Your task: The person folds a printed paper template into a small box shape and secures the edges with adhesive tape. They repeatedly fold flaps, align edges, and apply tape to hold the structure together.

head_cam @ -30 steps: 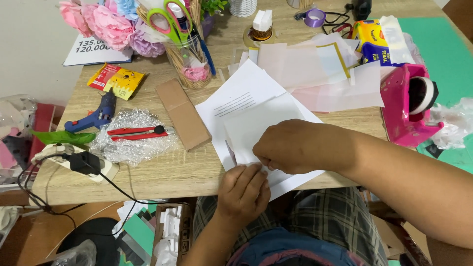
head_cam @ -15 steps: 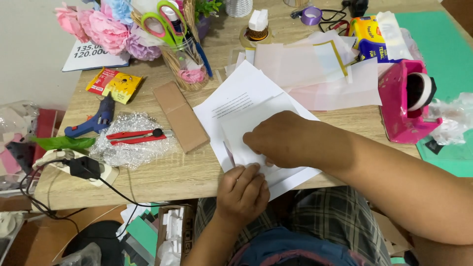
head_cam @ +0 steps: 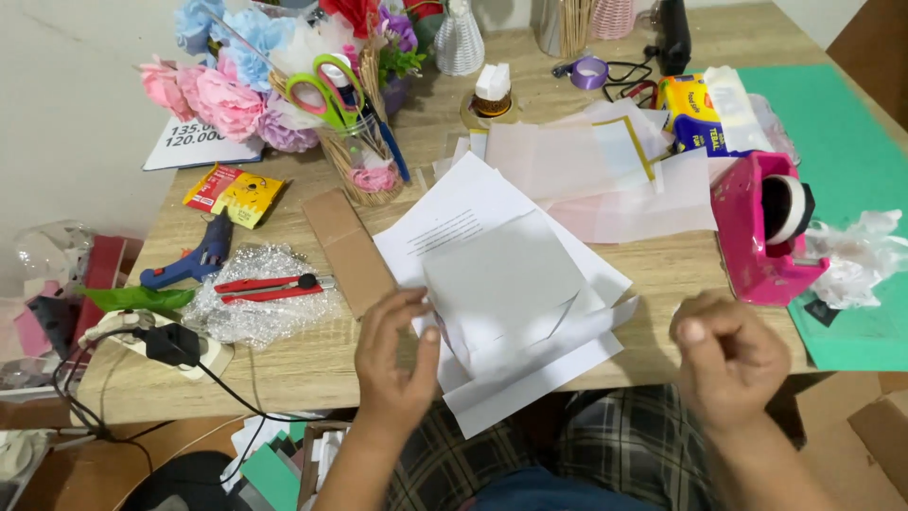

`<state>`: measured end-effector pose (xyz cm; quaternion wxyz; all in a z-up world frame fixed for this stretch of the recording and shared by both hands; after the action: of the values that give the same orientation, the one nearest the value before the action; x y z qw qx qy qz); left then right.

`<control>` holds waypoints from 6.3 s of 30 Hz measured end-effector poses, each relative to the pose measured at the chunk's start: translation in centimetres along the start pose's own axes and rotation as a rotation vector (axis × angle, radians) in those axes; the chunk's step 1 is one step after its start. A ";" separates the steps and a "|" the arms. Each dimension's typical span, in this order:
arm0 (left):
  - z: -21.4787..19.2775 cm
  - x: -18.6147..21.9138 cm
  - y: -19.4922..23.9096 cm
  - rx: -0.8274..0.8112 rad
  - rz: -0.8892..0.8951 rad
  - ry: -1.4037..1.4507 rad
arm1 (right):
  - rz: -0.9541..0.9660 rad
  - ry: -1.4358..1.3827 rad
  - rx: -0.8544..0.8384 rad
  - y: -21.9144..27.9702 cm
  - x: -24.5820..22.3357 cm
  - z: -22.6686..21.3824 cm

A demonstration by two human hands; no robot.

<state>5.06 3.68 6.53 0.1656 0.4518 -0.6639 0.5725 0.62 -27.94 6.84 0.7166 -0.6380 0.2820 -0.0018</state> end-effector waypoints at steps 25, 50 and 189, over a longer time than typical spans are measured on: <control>0.5 5.6 -2.5 -0.229 -0.105 -0.370 | 0.738 -0.155 -0.518 8.8 0.7 0.9; 2.1 8.9 5.5 0.097 0.270 -0.086 | 0.702 -0.511 -0.145 14.7 4.3 -2.7; -0.4 -1.5 -2.6 -0.324 -0.160 -0.487 | 1.056 0.162 -0.270 2.7 5.4 4.4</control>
<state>7.77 4.81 7.11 0.1159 0.5945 -0.7290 0.3190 5.98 -25.41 2.33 0.5079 -0.4938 0.6157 0.3450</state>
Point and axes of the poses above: each hand's wrist, its own y-axis away from the middle knuckle, its own z-axis out of the palm, x = y × z, the point moved 4 cm from there along -y, towards the middle knuckle, and after that the axes turned 14 degrees about -z, right-handed, at the moved point
